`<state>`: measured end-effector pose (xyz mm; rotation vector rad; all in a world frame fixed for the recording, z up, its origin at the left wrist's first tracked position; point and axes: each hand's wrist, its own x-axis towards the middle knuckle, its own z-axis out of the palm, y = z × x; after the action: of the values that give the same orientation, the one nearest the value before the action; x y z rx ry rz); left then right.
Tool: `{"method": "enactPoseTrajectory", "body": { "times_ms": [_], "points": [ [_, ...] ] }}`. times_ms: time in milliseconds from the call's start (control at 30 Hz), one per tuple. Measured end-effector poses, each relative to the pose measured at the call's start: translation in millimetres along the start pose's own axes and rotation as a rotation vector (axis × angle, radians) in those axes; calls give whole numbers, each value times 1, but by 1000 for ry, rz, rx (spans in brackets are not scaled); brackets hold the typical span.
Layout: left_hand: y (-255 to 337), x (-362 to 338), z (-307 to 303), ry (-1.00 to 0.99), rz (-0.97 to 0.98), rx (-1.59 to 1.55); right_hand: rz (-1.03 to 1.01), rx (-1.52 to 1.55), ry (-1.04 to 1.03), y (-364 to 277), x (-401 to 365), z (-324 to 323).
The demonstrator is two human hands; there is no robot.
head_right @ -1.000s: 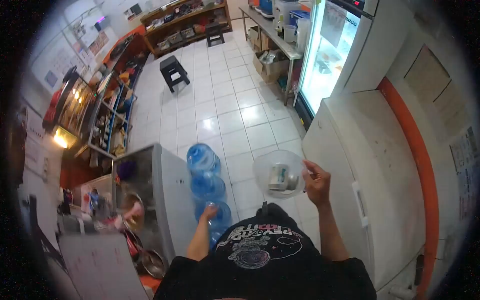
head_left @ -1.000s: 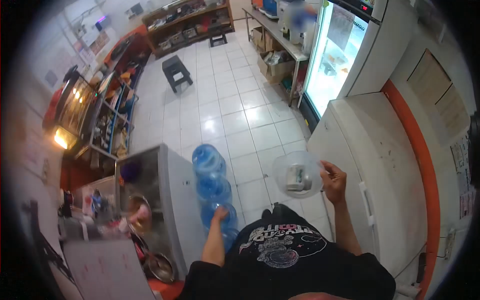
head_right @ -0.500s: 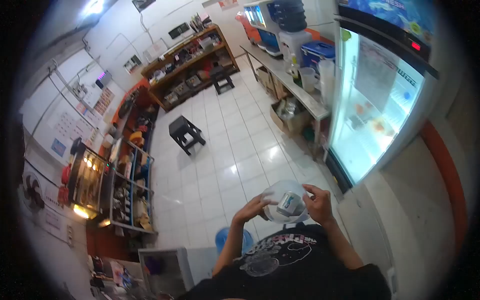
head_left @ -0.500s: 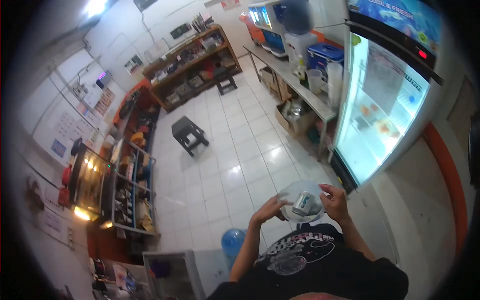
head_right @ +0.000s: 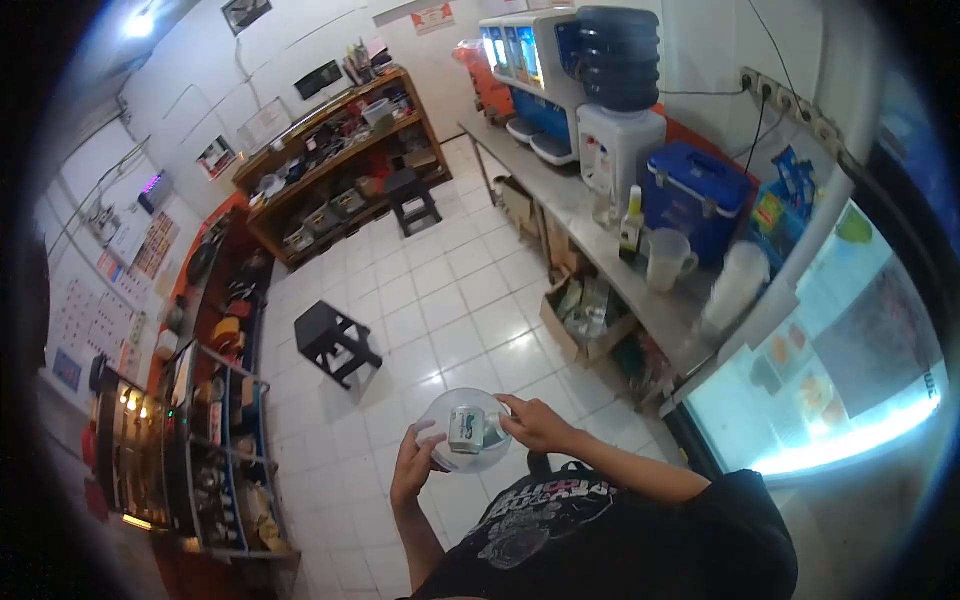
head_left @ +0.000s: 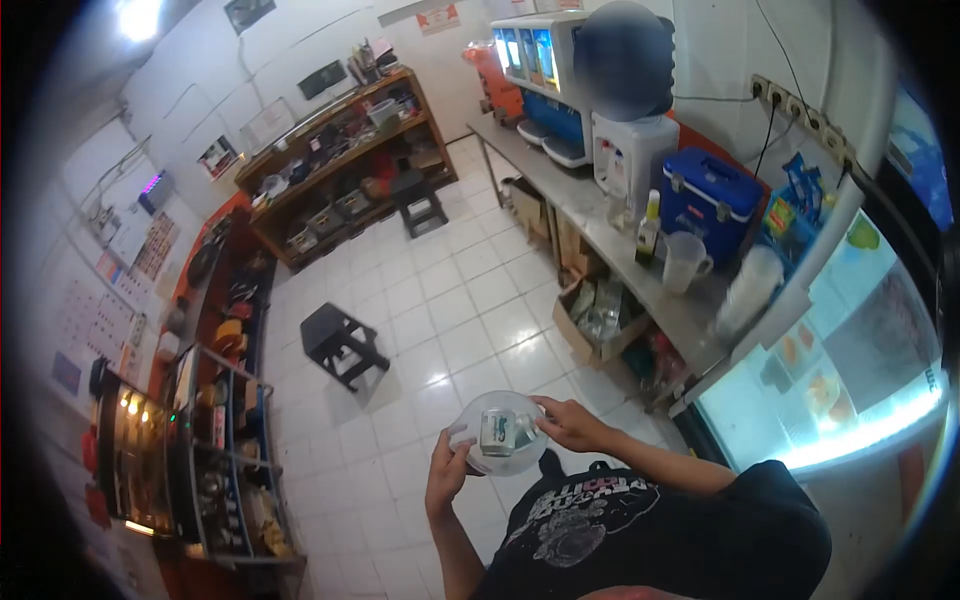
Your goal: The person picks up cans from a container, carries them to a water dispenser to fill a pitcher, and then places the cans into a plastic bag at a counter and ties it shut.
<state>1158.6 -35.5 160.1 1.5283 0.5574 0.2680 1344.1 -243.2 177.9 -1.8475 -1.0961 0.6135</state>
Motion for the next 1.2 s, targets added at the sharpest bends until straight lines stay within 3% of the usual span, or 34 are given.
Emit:
{"method": "enactPoseTrajectory", "body": {
  "times_ms": [67, 167, 233, 333, 433, 533, 600, 767, 867, 967, 1033, 1133, 1200],
  "points": [
    [36, 71, -1, -108, -97, 211, 7, 82, 190, 26, 45, -13],
    [100, 171, 34, -194, -100, 423, 194, 146, 426, 83, 106, -51],
    [111, 246, 48, -238, 123, 625, 276, 258, 597, 102, 140, -86],
    [159, 329, 75, -335, 261, 743, 348, 381, 722, 142, 202, -145],
    [171, 404, 83, -513, 375, 639, 440, 421, 872, 197, 268, -199],
    [167, 467, 72, -733, 274, 649, 352, 412, 957, 225, 320, -251],
    [167, 509, 64, -744, 171, 703, 363, 480, 1044, 238, 357, -282],
    [201, 603, 75, -675, 261, 740, 467, 677, 1200, 304, 422, -339],
    [228, 679, 128, -719, 461, 742, 486, 665, 1248, 338, 446, -363],
    [240, 757, 208, -807, 659, 665, 633, 587, 1378, 371, 466, -377],
    [231, 801, 265, -924, 751, 598, 686, 548, 1413, 385, 467, -377],
    [194, 868, 339, -1054, 1074, 601, 813, 401, 1549, 399, 475, -384],
    [171, 892, 377, -1096, 1195, 647, 876, 468, 1575, 401, 475, -394]
  ]
}}
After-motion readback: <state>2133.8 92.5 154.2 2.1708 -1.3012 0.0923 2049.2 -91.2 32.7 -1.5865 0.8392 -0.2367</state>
